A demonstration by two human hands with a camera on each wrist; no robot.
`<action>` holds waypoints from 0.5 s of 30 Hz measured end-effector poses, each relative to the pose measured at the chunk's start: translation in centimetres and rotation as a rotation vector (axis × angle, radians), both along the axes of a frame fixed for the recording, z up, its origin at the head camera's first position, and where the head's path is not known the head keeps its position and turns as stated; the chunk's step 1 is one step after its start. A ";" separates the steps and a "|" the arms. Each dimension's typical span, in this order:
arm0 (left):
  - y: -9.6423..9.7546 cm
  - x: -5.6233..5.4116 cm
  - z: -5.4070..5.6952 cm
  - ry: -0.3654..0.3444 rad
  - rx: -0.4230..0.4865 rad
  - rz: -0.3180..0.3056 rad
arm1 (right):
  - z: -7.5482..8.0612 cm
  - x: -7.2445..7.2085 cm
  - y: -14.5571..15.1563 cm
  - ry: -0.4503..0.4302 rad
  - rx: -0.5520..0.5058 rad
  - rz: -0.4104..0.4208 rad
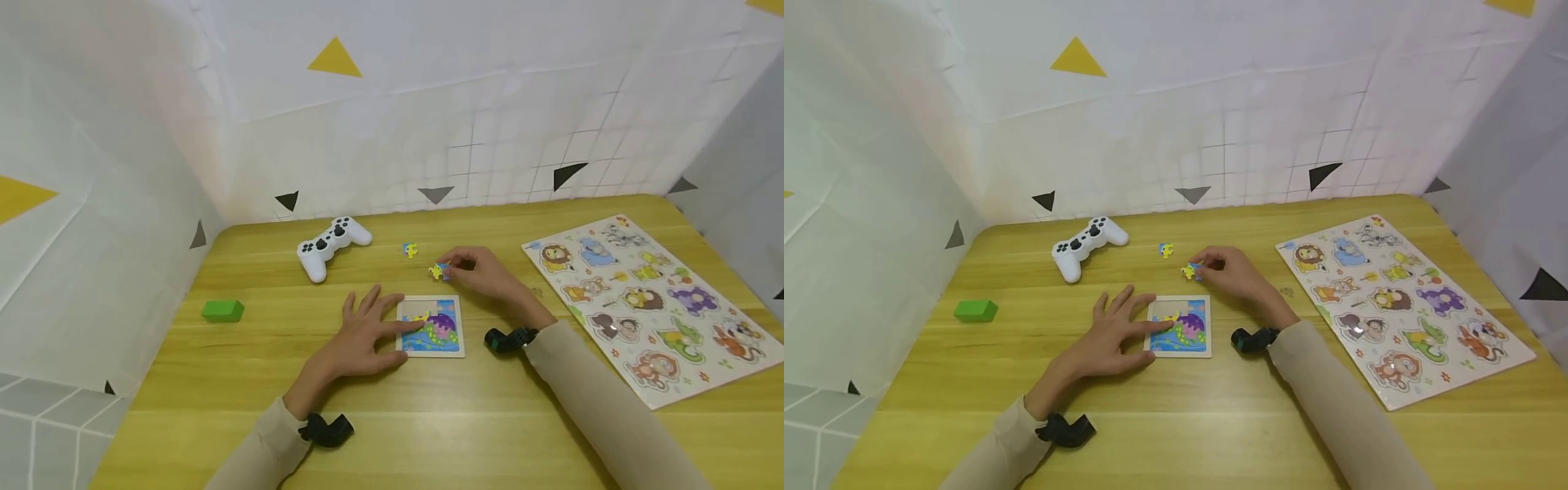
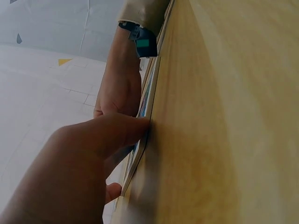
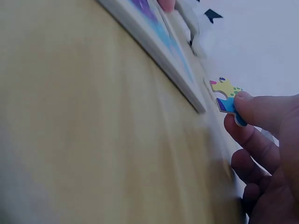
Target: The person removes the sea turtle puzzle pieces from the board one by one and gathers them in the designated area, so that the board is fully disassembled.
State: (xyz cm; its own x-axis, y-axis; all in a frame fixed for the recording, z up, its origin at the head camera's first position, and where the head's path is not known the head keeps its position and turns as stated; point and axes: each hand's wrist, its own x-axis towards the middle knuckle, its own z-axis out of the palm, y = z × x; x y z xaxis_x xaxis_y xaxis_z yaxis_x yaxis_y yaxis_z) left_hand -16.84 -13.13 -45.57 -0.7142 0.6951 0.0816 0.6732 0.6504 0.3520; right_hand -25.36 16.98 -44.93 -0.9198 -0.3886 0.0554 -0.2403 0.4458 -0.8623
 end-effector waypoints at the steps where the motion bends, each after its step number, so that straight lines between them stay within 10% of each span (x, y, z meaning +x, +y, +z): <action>1: 0.0 0.0 0.0 0.000 0.001 -0.003 | 0.1 -0.3 0.1 0.011 0.012 -0.004; 15: -0.1 -0.2 -0.2 -0.018 0.004 -0.007 | 0.5 -5.0 -0.3 0.058 0.154 0.020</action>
